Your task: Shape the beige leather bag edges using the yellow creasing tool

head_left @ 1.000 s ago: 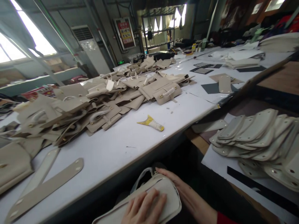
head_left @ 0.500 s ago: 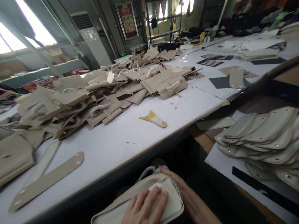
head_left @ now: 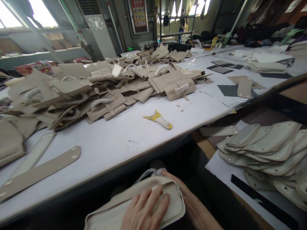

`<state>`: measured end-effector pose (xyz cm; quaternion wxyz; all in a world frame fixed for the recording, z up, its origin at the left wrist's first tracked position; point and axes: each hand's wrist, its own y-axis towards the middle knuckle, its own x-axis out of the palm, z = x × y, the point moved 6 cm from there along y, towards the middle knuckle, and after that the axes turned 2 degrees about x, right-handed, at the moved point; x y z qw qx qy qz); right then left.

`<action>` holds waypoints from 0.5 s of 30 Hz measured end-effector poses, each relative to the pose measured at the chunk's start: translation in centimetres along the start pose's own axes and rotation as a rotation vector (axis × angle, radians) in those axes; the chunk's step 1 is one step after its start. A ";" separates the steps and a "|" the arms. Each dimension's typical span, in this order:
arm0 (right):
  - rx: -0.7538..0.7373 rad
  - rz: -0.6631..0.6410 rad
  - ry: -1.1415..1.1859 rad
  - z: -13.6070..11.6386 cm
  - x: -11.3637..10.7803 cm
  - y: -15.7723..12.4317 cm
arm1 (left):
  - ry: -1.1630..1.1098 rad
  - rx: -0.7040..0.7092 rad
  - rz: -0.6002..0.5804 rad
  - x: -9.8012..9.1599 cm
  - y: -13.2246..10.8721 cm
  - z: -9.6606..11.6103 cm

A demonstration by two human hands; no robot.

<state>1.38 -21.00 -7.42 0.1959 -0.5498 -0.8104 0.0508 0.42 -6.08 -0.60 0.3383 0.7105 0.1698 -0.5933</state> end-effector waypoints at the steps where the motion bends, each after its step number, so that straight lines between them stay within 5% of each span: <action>1: -0.002 0.031 -0.080 0.3 -0.2 0.7 | 0.007 -0.002 0.006 0.0 -0.1 0.1; 5: 0.037 0.124 -0.277 1.3 -1.6 4.9 | 0.095 -0.030 -0.008 0.3 -1.0 1.0; 9: -0.008 0.152 -0.433 -2.7 -2.3 6.6 | 0.087 -0.068 -0.028 0.3 -1.6 1.7; 12: -0.267 -0.114 -0.902 -8.1 1.2 5.4 | 0.049 -0.093 -0.053 0.1 -1.5 1.7; 15: -0.597 -0.447 -1.548 -10.4 5.9 3.6 | 0.003 -0.125 -0.067 -0.1 -1.2 1.6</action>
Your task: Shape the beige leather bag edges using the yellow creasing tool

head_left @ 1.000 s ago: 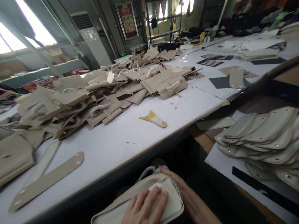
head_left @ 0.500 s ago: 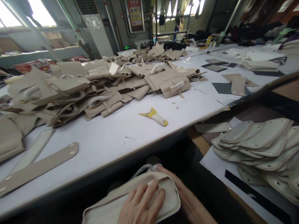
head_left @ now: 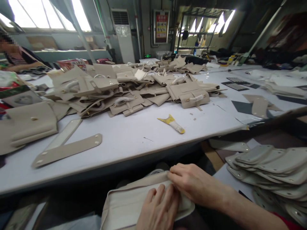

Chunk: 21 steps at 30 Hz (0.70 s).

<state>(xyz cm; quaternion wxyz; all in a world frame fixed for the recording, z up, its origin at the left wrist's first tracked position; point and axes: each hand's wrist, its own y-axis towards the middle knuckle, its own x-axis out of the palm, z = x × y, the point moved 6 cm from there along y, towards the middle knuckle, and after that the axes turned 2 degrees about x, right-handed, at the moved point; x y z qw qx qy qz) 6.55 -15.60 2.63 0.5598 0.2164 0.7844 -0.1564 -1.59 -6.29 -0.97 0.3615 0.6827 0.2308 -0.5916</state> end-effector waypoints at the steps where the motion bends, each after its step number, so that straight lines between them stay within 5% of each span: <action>1: -0.084 -0.061 -0.166 -0.9 0.0 0.4 | -0.025 -0.019 0.006 -0.1 0.1 0.0; 5: -0.231 -0.151 -0.477 -1.6 1.2 1.6 | -0.110 -0.086 0.013 0.1 0.1 -0.1; 8: -0.182 -0.156 -0.349 -0.2 2.1 2.0 | -0.160 -0.091 -0.011 0.4 0.1 0.1; 15: 0.196 -0.020 -0.084 3.3 2.2 2.4 | -0.222 -0.116 -0.090 0.2 0.3 0.0; 21: 0.056 -0.114 0.041 0.9 -0.3 2.8 | -0.271 -0.129 -0.163 -0.4 0.3 -0.1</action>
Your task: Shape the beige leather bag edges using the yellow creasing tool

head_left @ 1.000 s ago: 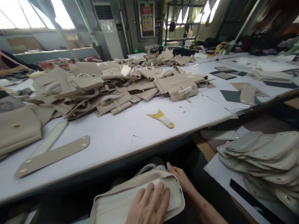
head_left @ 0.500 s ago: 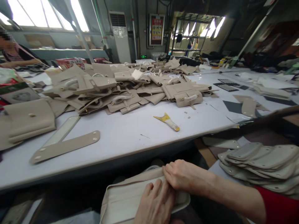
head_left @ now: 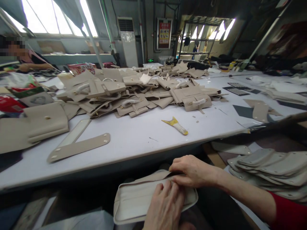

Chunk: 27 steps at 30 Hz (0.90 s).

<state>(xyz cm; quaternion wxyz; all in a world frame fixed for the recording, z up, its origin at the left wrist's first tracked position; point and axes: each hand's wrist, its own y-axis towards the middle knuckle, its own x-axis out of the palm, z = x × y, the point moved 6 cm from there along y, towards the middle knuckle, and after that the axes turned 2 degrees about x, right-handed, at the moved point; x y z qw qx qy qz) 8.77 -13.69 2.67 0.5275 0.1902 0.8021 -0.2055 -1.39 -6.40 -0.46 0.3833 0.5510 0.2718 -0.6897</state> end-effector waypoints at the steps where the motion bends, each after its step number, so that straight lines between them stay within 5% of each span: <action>1: -0.042 -0.026 -0.025 -0.5 -0.2 0.4 | 0.001 0.001 -0.008 0.0 0.0 0.0; 5: -0.227 -0.155 -0.158 -2.4 0.6 2.3 | 0.012 -0.003 -0.026 0.0 -0.2 0.0; 9: -0.257 -0.189 -0.092 -2.5 1.6 3.6 | -0.013 -0.009 -0.001 -0.1 -0.4 0.0; 17: 0.126 -0.112 0.383 2.7 3.1 5.3 | -0.135 -0.068 -0.009 -0.6 0.0 -0.3; 22: 0.416 -0.001 0.523 4.7 1.7 0.0 | -0.256 -0.101 -0.001 -1.7 0.7 -1.1; 27: 0.725 0.157 0.273 2.0 1.5 -7.3 | -0.146 0.061 -0.111 -2.0 1.8 -0.8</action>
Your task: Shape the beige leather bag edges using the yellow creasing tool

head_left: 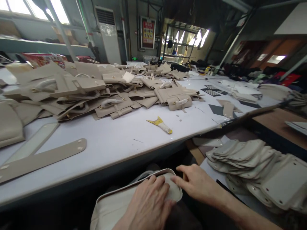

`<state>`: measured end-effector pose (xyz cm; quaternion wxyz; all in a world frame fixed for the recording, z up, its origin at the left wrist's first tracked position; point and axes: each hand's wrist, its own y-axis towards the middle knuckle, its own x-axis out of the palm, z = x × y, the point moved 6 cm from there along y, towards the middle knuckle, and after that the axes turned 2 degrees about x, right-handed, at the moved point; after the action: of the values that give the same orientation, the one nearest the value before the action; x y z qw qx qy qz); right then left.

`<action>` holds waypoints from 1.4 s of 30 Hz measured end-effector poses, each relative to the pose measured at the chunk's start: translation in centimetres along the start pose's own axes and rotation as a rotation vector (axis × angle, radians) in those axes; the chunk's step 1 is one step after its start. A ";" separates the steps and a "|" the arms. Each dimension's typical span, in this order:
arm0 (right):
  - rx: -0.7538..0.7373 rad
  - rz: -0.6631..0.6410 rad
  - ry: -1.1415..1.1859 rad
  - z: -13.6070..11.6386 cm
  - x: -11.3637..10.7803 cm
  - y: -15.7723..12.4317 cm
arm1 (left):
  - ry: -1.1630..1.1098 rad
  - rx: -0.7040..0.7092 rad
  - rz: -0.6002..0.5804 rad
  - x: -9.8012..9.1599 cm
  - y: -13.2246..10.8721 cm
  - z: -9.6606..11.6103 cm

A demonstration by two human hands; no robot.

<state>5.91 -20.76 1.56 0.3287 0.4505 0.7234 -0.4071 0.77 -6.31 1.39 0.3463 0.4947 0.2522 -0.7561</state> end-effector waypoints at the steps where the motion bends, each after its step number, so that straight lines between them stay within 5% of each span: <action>1: 0.035 0.023 -0.050 0.1 0.5 -1.1 | 0.015 0.029 -0.031 -0.1 0.2 0.1; 7: 0.147 0.110 -0.068 0.6 3.5 -1.9 | -0.008 0.069 -0.134 -0.9 1.0 0.2; 17: 0.146 0.102 -0.001 0.9 3.9 -1.8 | 0.034 0.183 -0.078 -0.9 1.5 -0.9; 28: 0.240 0.210 0.483 0.5 5.0 -4.1 | -0.205 0.189 -0.048 -2.6 6.2 -2.5; 34: 0.212 0.253 0.489 0.6 5.4 -4.1 | -0.281 0.266 -0.209 0.3 9.1 -3.2; 42: 0.189 0.268 0.351 0.2 5.7 -4.2 | -0.334 0.289 -0.224 1.4 9.6 -4.0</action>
<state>-0.07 -19.87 -2.16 0.2051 0.6351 0.6619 -0.3414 10.15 -9.89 -1.80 0.2227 0.3763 0.1340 -0.8893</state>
